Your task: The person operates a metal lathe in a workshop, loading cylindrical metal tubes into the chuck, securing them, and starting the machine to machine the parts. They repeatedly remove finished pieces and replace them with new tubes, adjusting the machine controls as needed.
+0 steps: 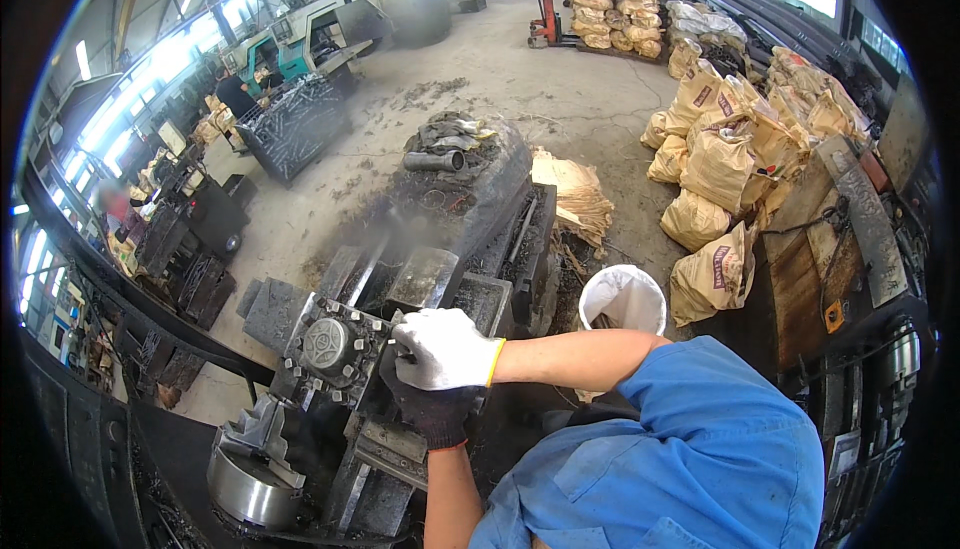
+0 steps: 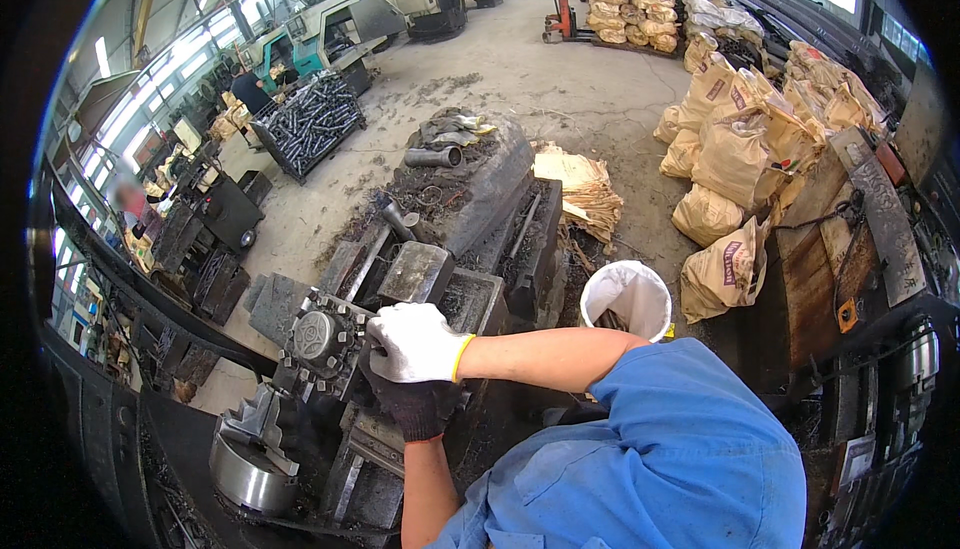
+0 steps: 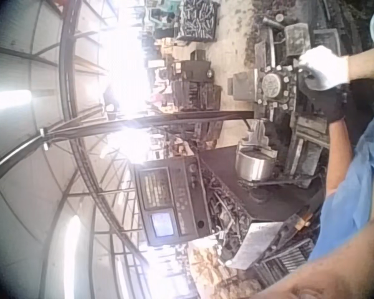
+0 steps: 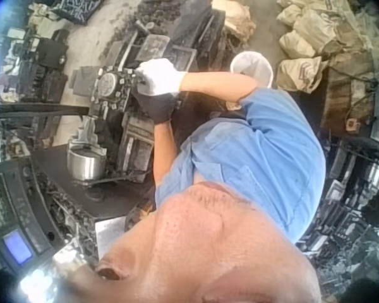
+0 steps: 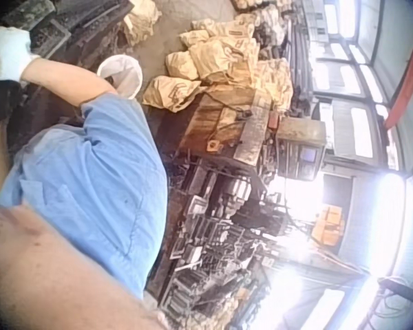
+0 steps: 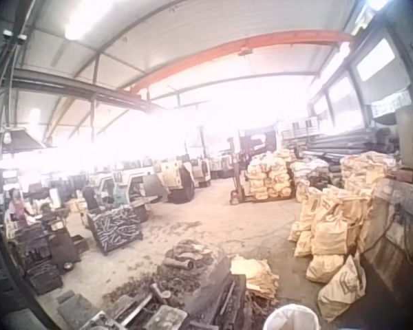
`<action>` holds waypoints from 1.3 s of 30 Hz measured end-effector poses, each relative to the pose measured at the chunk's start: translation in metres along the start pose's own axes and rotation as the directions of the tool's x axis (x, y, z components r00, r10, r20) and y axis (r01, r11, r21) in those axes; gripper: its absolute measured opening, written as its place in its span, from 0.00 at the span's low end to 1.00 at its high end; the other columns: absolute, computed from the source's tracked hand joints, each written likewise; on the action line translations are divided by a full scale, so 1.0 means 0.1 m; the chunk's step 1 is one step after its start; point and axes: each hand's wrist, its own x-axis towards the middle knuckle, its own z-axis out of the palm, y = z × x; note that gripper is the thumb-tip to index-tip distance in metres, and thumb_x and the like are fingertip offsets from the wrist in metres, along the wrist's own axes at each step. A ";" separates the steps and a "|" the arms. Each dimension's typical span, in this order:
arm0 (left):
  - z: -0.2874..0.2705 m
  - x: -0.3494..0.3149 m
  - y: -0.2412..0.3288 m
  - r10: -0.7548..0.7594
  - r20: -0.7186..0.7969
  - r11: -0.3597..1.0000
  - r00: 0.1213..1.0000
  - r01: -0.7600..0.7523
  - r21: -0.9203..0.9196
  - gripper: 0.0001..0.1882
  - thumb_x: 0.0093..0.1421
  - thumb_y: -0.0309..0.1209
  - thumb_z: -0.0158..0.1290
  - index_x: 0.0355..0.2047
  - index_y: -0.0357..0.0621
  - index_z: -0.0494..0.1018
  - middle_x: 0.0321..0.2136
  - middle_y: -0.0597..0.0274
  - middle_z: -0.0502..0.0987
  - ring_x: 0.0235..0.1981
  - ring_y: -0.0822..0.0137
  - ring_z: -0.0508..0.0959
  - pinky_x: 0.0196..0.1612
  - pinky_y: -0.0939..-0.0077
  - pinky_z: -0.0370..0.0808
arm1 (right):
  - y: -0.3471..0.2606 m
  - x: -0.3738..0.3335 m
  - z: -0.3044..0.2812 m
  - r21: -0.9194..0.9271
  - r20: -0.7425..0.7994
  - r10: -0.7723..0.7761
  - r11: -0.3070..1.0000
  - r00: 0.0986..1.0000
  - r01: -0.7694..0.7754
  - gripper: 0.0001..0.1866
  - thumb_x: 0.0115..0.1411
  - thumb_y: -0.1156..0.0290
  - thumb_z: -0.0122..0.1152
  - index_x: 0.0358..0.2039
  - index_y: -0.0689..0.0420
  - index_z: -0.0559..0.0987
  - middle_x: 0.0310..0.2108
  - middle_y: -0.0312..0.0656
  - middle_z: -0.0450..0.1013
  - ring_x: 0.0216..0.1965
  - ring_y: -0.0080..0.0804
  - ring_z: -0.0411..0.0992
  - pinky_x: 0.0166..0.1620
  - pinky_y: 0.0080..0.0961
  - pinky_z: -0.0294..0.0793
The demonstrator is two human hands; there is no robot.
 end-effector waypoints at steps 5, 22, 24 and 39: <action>-0.07 0.04 -0.02 -0.050 0.021 0.987 0.999 0.053 -0.151 0.43 0.57 0.34 0.72 0.67 0.38 0.62 0.62 0.48 0.69 0.64 0.53 0.73 0.67 0.56 0.70 | 0.00 0.00 0.10 0.000 -0.046 0.001 1.000 0.999 -0.001 0.15 0.50 0.59 0.70 0.33 0.56 0.82 0.32 0.48 0.79 0.38 0.51 0.81 0.42 0.48 0.81; 0.34 -0.30 0.24 0.408 0.251 0.512 0.878 -0.448 0.733 0.38 0.67 0.30 0.64 0.72 0.40 0.57 0.65 0.53 0.68 0.65 0.58 0.71 0.68 0.59 0.70 | 0.10 -0.02 -0.12 0.000 0.064 -0.119 0.993 0.991 0.119 0.14 0.54 0.57 0.68 0.33 0.54 0.83 0.27 0.48 0.80 0.33 0.54 0.82 0.38 0.49 0.81; 0.52 -0.42 0.37 0.483 0.260 0.393 0.836 -0.473 0.789 0.41 0.68 0.31 0.63 0.74 0.38 0.54 0.67 0.50 0.65 0.66 0.57 0.70 0.69 0.58 0.68 | 0.10 0.03 -0.24 -0.036 0.111 -0.127 0.991 0.986 0.132 0.13 0.54 0.58 0.68 0.32 0.53 0.83 0.24 0.48 0.79 0.32 0.54 0.82 0.37 0.49 0.81; 1.29 -0.28 1.44 0.510 0.762 -0.365 0.399 -0.702 0.612 0.10 0.67 0.34 0.60 0.43 0.42 0.82 0.47 0.50 0.84 0.51 0.45 0.82 0.67 0.47 0.71 | 0.23 0.03 -1.74 0.811 -0.172 0.198 0.585 0.965 0.024 0.14 0.71 0.69 0.65 0.50 0.66 0.86 0.42 0.44 0.86 0.40 0.22 0.81 0.46 0.24 0.80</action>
